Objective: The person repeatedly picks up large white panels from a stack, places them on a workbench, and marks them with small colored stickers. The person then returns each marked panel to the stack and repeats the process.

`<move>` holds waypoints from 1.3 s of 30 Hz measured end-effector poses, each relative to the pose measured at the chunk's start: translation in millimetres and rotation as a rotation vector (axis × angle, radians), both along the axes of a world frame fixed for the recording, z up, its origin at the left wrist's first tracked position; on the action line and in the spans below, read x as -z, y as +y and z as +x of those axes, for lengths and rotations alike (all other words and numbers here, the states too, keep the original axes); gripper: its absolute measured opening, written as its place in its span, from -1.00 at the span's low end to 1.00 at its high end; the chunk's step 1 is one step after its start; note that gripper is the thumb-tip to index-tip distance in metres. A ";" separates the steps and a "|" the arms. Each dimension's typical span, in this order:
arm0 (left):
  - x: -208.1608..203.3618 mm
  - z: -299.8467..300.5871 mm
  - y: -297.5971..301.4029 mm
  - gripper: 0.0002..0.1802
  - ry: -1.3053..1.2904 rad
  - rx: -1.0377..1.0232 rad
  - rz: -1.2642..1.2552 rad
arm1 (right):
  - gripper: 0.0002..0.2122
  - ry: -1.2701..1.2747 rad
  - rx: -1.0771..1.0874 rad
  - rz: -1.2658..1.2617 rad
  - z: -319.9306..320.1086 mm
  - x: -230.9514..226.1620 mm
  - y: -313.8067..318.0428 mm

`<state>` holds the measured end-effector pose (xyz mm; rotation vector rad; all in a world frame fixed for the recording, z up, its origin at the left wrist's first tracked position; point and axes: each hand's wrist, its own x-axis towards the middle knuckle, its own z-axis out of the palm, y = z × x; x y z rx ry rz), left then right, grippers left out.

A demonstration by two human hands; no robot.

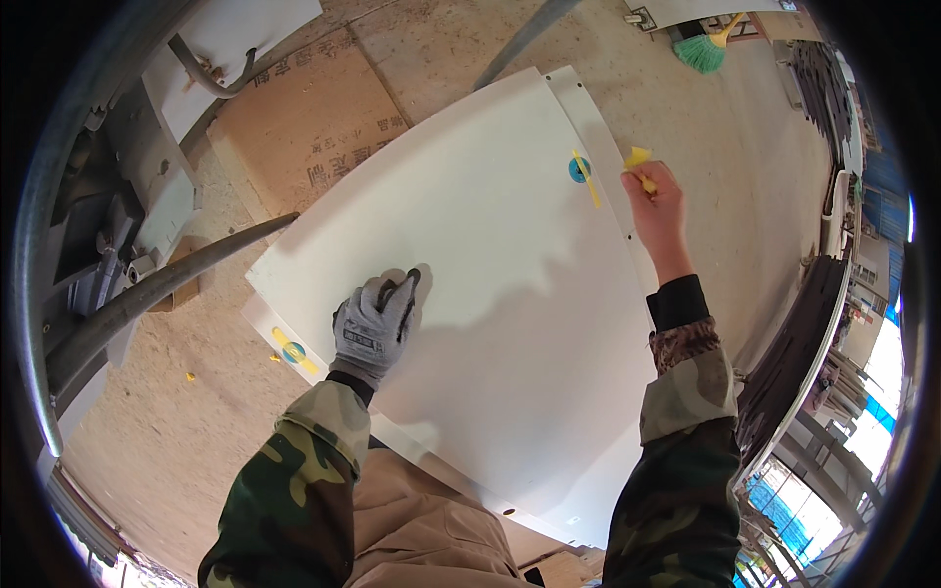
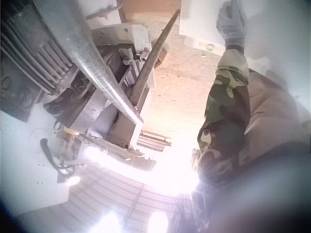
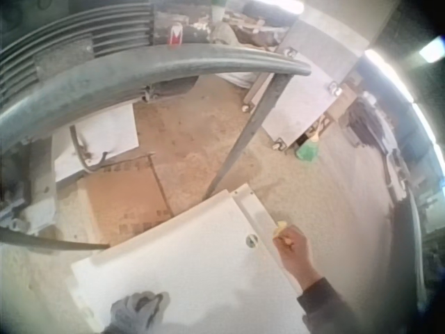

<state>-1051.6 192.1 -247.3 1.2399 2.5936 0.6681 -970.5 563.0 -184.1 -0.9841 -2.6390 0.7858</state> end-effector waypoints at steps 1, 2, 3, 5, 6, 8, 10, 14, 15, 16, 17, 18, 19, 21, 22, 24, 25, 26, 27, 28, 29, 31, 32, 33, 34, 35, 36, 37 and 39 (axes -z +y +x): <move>0.2 0.2 -0.3 -0.51 -0.014 0.007 -0.021 | -0.91 0.048 -0.046 0.088 -0.6 2.9 -2.1; 0.3 0.4 -0.6 -0.52 0.003 -0.003 0.005 | -0.89 0.098 -0.090 0.178 -3.0 7.8 -4.5; 0.3 0.7 -1.1 -0.52 0.019 -0.004 0.021 | -0.88 0.060 -0.090 0.120 -6.5 13.6 -6.4; 0.1 1.4 -2.1 -0.52 0.029 -0.006 0.031 | -0.87 -0.046 -0.039 -0.003 -16.2 27.4 -9.8; 0.1 1.7 -2.4 -0.53 0.023 -0.006 0.026 | -0.86 -0.041 -0.025 -0.020 -21.8 34.4 -11.2; 0.2 2.2 -2.6 -0.52 0.010 -0.007 0.006 | -0.87 -0.073 -0.065 0.059 -30.8 44.6 -12.5; 0.7 2.2 -2.1 -0.51 0.010 -0.007 -0.010 | -0.87 -0.119 -0.053 0.104 -38.2 51.4 -12.5; 2.0 0.2 -0.3 -0.52 -0.003 0.006 0.001 | -0.83 -0.197 0.020 0.102 -50.9 61.2 -9.7; 2.1 -0.5 0.1 -0.53 0.015 0.006 0.017 | -0.82 -0.207 0.034 0.113 -52.4 63.4 -9.1; 2.0 -1.3 0.4 -0.53 0.023 -0.006 0.008 | -0.83 -0.242 0.034 0.115 -52.4 65.1 -8.6; 1.7 -2.0 0.6 -0.53 0.032 0.005 0.049 | -0.83 -0.276 0.043 0.134 -50.8 66.4 -8.7; 1.4 -2.7 1.1 -0.53 0.030 0.002 0.065 | -0.83 -0.281 0.002 0.137 -46.8 66.3 -9.0; 0.8 -3.0 1.3 -0.52 0.055 0.006 0.116 | -0.86 -0.183 0.199 -0.040 -41.5 65.6 -10.1; -0.5 -3.2 1.9 -0.51 0.046 -0.002 0.093 | -0.90 0.061 0.535 -0.423 -24.3 58.0 -12.9; -1.0 -3.0 2.1 -0.51 0.060 -0.006 0.099 | -0.91 0.251 0.499 -0.616 -13.1 50.9 -14.9; -2.2 -2.2 1.7 -0.51 0.042 -0.004 0.075 | -0.91 0.513 0.529 -0.886 6.8 33.9 -21.2; -2.5 -1.9 1.6 -0.50 0.023 -0.012 0.032 | -0.91 0.598 0.554 -0.967 13.7 24.9 -25.1; -3.0 -2.5 0.9 -0.51 0.051 -0.001 0.073 | -0.91 0.677 0.513 -1.101 19.8 15.6 -30.9; -3.2 -3.1 1.4 -0.52 0.067 0.003 0.084 | -0.91 0.745 0.500 -1.119 24.6 5.8 -37.2; -4.0 -4.5 1.3 -0.53 0.086 0.008 0.094 | -0.92 0.799 0.408 -1.190 29.9 -6.9 -42.5; -5.1 -5.3 2.1 -0.55 0.057 0.003 0.070 | -0.92 0.880 0.290 -1.249 34.7 -19.3 -49.2; -10.7 -6.1 4.9 -0.59 0.011 0.015 0.028 | -0.96 0.695 0.380 -1.120 42.8 -32.3 -77.4; -15.3 -4.5 8.3 -0.61 -0.062 -0.057 0.048 | -0.97 0.596 0.386 -1.036 47.8 -35.7 -96.6; -24.5 -0.5 8.6 -0.63 -0.125 -0.112 0.059 | -0.96 0.508 0.356 -0.990 53.3 -37.7 -119.6; -34.6 4.7 10.5 -0.65 -0.173 -0.214 0.085 | -0.96 0.389 0.327 -0.948 60.8 -41.5 -143.5; -46.9 10.1 8.3 -0.71 -0.501 -0.253 0.123 | -0.94 0.290 0.243 -0.941 69.0 -45.5 -168.4; -57.6 21.9 14.8 -0.75 -0.986 -0.349 0.388 | -0.95 0.263 0.232 -0.879 76.5 -49.9 -190.9; -74.9 36.2 10.0 -0.74 -1.398 -0.421 0.130 | -0.95 0.246 0.202 -0.835 83.4 -55.0 -214.4; -113.5 65.9 -11.2 -0.62 -1.831 -0.412 0.170 | -0.95 0.234 0.167 -0.851 92.0 -66.1 -265.4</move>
